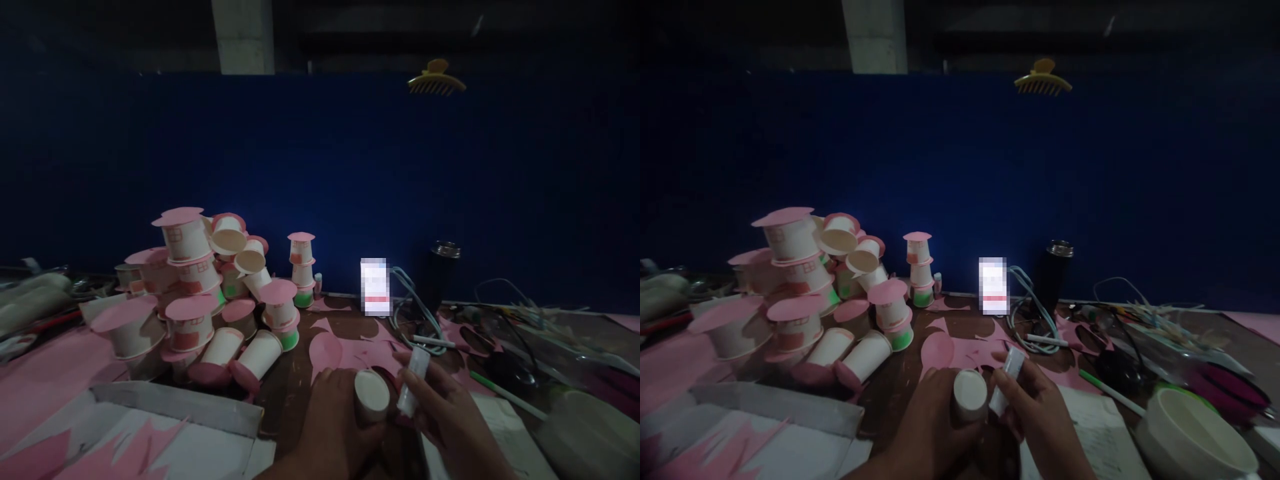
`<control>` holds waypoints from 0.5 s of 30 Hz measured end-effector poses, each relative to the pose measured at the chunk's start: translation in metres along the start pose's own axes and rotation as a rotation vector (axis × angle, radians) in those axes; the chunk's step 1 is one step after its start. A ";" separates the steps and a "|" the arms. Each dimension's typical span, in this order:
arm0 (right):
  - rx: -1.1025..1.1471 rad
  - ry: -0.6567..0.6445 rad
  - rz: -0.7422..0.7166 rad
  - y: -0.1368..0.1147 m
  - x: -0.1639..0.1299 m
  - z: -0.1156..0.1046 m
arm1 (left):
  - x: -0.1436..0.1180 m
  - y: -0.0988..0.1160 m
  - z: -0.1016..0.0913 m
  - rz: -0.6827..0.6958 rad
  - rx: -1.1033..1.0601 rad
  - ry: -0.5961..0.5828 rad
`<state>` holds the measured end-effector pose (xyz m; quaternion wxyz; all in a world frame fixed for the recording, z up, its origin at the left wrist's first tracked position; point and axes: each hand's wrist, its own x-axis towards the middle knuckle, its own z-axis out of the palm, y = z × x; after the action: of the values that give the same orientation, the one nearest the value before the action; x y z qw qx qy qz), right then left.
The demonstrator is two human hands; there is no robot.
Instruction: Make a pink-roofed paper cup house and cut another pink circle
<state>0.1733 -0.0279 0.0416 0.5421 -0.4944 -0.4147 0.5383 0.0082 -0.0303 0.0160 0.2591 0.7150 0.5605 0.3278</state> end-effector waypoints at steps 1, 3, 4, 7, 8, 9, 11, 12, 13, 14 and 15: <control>0.009 -0.006 -0.008 -0.002 -0.002 0.001 | 0.000 -0.001 0.001 0.001 0.003 0.004; 0.040 -0.030 -0.015 -0.007 -0.005 0.002 | 0.000 -0.004 0.003 -0.005 0.009 0.011; 0.055 -0.045 -0.017 -0.009 -0.007 0.003 | 0.001 -0.006 0.004 -0.004 0.008 0.011; 0.087 -0.088 -0.038 -0.013 -0.010 0.005 | 0.001 -0.007 0.005 0.006 0.005 0.004; 0.091 -0.095 -0.042 -0.014 -0.011 0.005 | 0.001 -0.007 0.004 0.010 0.004 0.001; 0.092 -0.098 -0.039 -0.015 -0.011 0.005 | 0.001 -0.006 0.004 0.011 0.006 -0.001; 0.097 -0.090 -0.022 -0.015 -0.011 0.005 | 0.001 -0.005 0.002 -0.005 0.013 -0.003; 0.097 -0.078 -0.011 -0.015 -0.011 0.005 | 0.001 -0.004 0.001 -0.019 0.017 -0.008; 0.100 -0.060 -0.002 -0.016 -0.011 0.006 | 0.001 -0.003 0.001 -0.030 0.018 -0.016; 0.102 -0.039 0.004 -0.016 -0.011 0.006 | 0.001 -0.002 0.000 -0.035 0.015 -0.027; 0.101 -0.015 0.012 -0.016 -0.011 0.006 | 0.002 -0.002 0.000 -0.031 0.010 -0.033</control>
<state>0.1692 -0.0371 0.0597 0.5600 -0.4649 -0.3881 0.5654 0.0072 -0.0282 0.0147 0.2698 0.7127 0.5689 0.3092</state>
